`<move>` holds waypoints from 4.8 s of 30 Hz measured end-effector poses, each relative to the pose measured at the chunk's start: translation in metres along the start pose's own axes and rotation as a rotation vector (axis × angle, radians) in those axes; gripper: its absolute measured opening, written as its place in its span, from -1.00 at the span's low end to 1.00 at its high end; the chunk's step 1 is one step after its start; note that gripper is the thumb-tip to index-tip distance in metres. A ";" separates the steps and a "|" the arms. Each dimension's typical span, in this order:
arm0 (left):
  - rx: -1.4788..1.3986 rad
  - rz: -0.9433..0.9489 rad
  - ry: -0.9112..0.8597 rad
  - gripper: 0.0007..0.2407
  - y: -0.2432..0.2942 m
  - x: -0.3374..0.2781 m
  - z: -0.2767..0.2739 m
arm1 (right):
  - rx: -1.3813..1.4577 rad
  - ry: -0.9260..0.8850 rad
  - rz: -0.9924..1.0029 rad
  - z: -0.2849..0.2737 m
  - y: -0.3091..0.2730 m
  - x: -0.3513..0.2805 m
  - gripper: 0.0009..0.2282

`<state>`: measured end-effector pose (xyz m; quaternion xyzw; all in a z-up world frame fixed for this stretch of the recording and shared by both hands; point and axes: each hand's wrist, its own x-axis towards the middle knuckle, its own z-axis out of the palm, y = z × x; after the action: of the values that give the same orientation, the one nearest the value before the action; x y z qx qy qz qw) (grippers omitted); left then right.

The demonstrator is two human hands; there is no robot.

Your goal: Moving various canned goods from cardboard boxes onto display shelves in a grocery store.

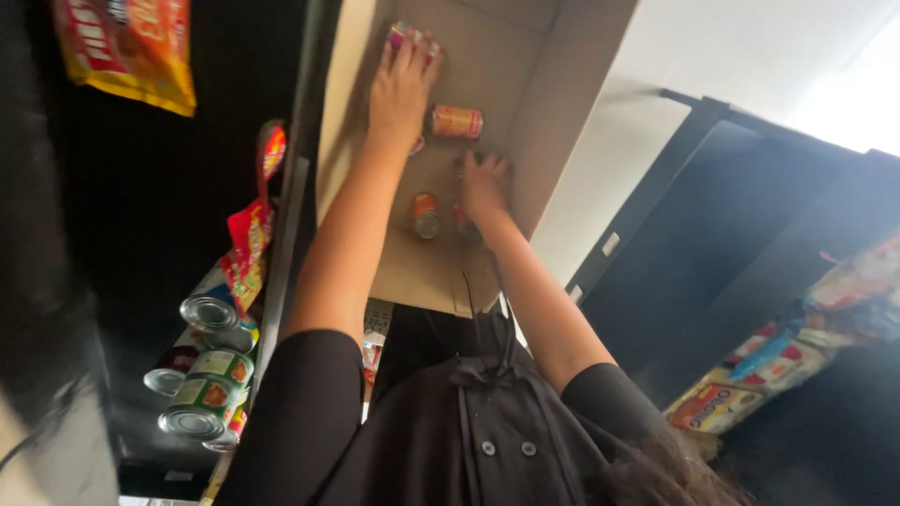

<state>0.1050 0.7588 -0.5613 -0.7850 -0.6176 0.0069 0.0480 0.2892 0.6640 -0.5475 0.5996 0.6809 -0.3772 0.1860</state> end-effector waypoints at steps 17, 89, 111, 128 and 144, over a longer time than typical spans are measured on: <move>-0.096 -0.177 -0.359 -0.48 0.000 -0.117 0.064 | 0.206 0.445 -0.135 0.018 0.002 0.053 -0.43; 0.584 -1.147 0.233 -0.46 0.019 -0.768 -0.678 | 1.171 -0.901 -1.058 0.049 -0.348 -0.722 -0.86; 0.084 -1.128 0.853 -0.56 0.076 -0.784 -0.634 | -0.174 0.424 -1.904 0.059 -0.469 -0.768 -0.55; 0.200 -1.157 0.710 -0.53 0.065 -0.783 -0.626 | -0.480 0.518 -1.776 0.128 -0.612 -0.716 -0.79; 0.072 -1.221 0.632 -0.66 0.060 -0.785 -0.612 | -0.507 0.272 -1.937 0.117 -0.592 -0.727 -0.84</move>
<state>0.0203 -0.0575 0.0044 -0.2585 -0.9050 -0.2303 0.2473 -0.1469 0.0883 0.0624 -0.2307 0.9501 -0.1386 -0.1575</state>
